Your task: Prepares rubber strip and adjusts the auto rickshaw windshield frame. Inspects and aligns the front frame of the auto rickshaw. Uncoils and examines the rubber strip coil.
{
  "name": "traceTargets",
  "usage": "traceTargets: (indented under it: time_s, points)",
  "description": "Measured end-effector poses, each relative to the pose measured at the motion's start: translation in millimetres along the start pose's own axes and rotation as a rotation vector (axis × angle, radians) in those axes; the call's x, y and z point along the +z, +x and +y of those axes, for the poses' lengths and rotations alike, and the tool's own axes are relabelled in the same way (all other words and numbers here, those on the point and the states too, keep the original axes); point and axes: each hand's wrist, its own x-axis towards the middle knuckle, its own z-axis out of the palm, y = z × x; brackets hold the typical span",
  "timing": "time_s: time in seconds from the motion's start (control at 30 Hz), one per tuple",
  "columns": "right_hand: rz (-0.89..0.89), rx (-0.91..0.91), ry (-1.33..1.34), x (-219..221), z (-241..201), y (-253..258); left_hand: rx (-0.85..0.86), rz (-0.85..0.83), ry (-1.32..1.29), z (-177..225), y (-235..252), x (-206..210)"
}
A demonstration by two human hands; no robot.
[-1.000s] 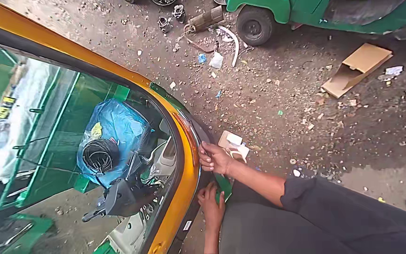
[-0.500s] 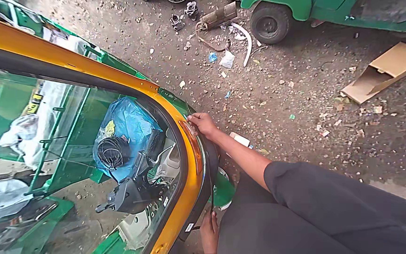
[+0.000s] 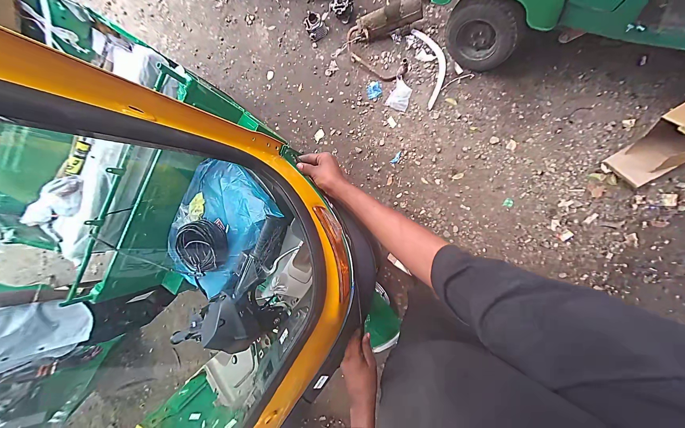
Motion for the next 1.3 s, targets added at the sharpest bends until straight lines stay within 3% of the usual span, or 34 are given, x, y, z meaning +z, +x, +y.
traceTargets:
  time_s: [0.17,0.43,0.77,1.07,1.3]
  points:
    - [-0.083,0.045,0.130,6,-8,15,0.003,0.031,-0.036,0,6,-8]
    - [-0.066,0.109,0.144,14,-26,29,0.019,0.021,-0.099,12,25,3]
    - [0.111,0.227,0.090,28,-26,36,0.011,0.014,-0.093,12,28,4]
    - [0.053,0.019,-0.161,27,-28,26,0.007,0.013,-0.094,12,27,4]
    - [0.197,0.207,-0.092,36,-29,25,-0.030,0.025,-0.080,12,23,-1]
